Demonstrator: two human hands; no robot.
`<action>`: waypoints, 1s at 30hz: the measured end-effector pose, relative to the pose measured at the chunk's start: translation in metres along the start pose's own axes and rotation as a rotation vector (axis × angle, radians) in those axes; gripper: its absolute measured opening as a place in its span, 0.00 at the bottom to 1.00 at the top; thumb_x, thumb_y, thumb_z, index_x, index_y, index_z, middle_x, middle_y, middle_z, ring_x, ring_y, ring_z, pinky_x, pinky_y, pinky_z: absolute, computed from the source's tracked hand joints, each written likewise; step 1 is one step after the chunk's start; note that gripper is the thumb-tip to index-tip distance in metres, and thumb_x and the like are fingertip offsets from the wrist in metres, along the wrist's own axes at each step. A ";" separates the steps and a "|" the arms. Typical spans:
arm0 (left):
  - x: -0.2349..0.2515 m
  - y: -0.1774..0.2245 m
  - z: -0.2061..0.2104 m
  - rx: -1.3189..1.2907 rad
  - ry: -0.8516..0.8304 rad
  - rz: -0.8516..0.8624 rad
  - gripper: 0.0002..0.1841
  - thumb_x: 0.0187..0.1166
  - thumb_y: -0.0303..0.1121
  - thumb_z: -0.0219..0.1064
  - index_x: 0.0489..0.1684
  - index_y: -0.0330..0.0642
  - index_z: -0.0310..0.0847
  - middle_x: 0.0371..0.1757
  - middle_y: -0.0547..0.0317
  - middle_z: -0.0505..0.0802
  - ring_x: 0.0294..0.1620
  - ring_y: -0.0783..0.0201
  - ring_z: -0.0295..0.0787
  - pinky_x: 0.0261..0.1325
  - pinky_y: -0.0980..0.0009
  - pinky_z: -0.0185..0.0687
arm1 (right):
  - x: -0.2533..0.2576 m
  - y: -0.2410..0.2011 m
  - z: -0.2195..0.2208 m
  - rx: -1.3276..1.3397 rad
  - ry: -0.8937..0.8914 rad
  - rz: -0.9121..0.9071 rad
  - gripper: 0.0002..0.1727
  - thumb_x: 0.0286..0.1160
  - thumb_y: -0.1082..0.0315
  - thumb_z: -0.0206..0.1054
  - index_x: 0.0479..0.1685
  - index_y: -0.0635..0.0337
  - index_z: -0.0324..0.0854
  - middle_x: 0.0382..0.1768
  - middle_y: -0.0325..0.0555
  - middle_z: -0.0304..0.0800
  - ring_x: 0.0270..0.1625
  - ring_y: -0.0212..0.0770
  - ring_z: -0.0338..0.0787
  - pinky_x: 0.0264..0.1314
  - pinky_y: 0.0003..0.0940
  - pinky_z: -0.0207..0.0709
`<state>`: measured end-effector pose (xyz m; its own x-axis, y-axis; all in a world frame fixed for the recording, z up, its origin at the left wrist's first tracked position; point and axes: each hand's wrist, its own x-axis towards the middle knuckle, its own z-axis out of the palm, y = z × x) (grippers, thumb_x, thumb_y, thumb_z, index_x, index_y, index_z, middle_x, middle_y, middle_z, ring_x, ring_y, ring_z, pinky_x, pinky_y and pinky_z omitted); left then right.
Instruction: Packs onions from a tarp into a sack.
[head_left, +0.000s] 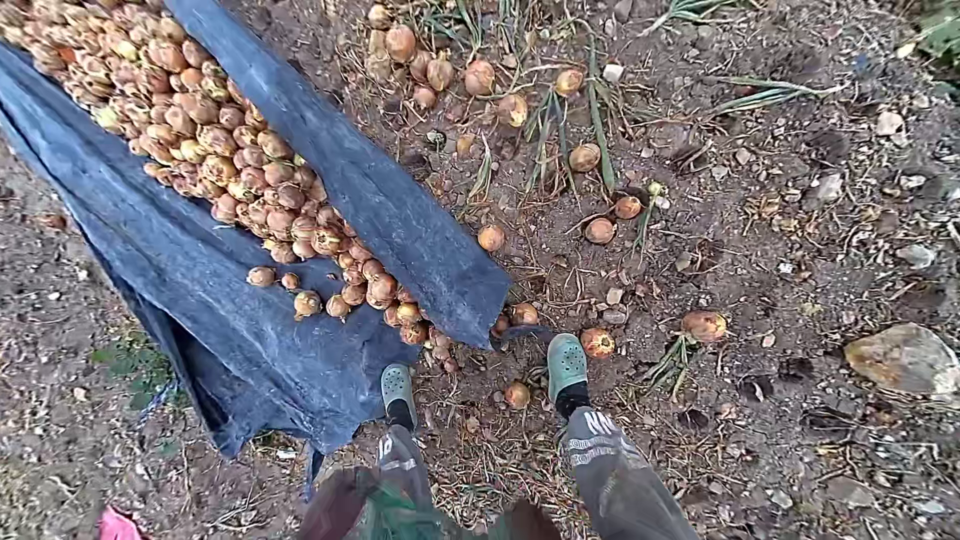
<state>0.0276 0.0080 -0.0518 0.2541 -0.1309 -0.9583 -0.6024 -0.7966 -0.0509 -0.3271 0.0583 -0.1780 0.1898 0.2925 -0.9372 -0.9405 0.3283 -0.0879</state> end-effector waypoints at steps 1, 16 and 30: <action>0.052 -0.011 -0.002 0.036 -0.002 -0.052 0.28 0.86 0.58 0.57 0.45 0.40 0.91 0.43 0.43 0.93 0.51 0.45 0.91 0.60 0.39 0.82 | 0.025 -0.006 -0.034 -0.022 0.142 0.095 0.29 0.83 0.49 0.59 0.73 0.62 0.80 0.72 0.64 0.83 0.76 0.64 0.81 0.74 0.68 0.72; 0.393 0.079 0.095 0.142 0.374 0.352 0.39 0.77 0.50 0.73 0.88 0.46 0.64 0.81 0.30 0.72 0.73 0.29 0.78 0.63 0.35 0.83 | 0.308 -0.030 -0.110 0.672 0.862 0.235 0.49 0.64 0.44 0.80 0.81 0.63 0.64 0.65 0.69 0.83 0.65 0.64 0.86 0.64 0.65 0.81; 0.236 0.068 0.177 -0.397 -1.107 0.201 0.15 0.84 0.34 0.63 0.55 0.31 0.85 0.49 0.40 0.91 0.48 0.52 0.89 0.54 0.54 0.85 | 0.190 -0.082 -0.325 0.074 1.081 -0.032 0.34 0.71 0.38 0.68 0.77 0.41 0.76 0.57 0.60 0.91 0.60 0.67 0.89 0.57 0.77 0.76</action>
<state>-0.0877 0.0276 -0.3311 -0.7261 0.1502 -0.6710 -0.2306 -0.9725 0.0318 -0.3056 -0.2054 -0.4585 -0.1688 -0.6521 -0.7391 -0.9134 0.3853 -0.1313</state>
